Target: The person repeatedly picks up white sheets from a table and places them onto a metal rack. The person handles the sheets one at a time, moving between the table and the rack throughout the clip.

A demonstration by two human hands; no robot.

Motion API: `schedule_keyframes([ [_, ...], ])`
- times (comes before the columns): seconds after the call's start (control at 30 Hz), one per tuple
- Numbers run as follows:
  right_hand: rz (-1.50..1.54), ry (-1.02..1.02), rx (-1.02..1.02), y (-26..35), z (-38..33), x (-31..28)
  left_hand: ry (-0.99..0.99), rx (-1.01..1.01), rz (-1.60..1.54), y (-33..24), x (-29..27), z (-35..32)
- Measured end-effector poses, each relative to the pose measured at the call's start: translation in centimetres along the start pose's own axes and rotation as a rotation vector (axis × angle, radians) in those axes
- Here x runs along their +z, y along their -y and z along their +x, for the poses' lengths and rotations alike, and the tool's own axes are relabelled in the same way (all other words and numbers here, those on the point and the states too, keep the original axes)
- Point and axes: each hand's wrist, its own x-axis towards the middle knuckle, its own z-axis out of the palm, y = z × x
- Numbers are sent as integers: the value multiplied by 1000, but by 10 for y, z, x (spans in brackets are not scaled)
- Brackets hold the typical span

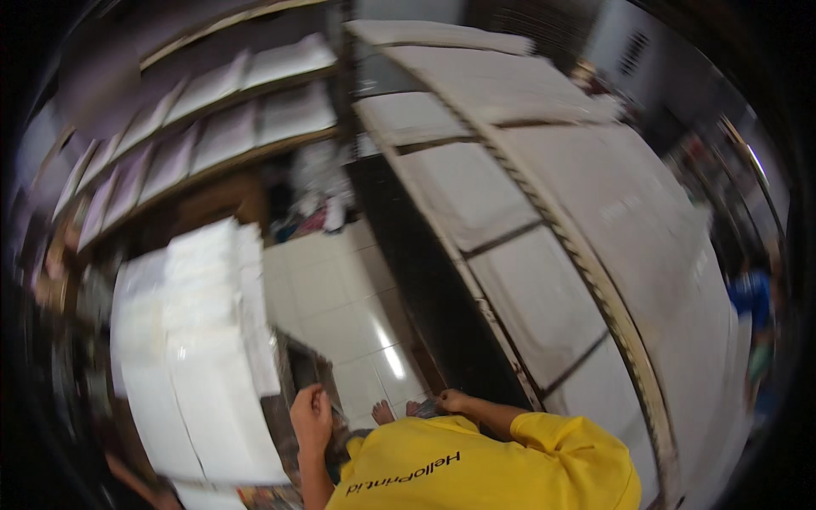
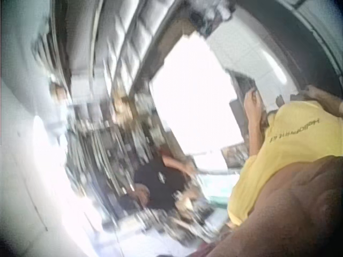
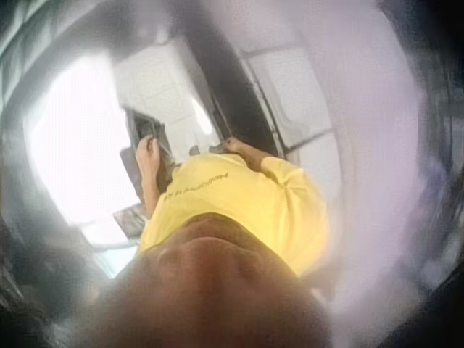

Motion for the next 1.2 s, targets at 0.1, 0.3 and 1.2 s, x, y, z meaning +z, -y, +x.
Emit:
schedule_keyframes([
  [0.1,207,-131,51,-33,-9,-9,106,28,-26,-8,18,19],
  [0.3,319,-287,175,-72,5,-2,175,133,-78,-14,28,38],
  [1.2,-10,-21,-123,-7,73,-40,-83,-152,-4,-4,-19,-13],
])
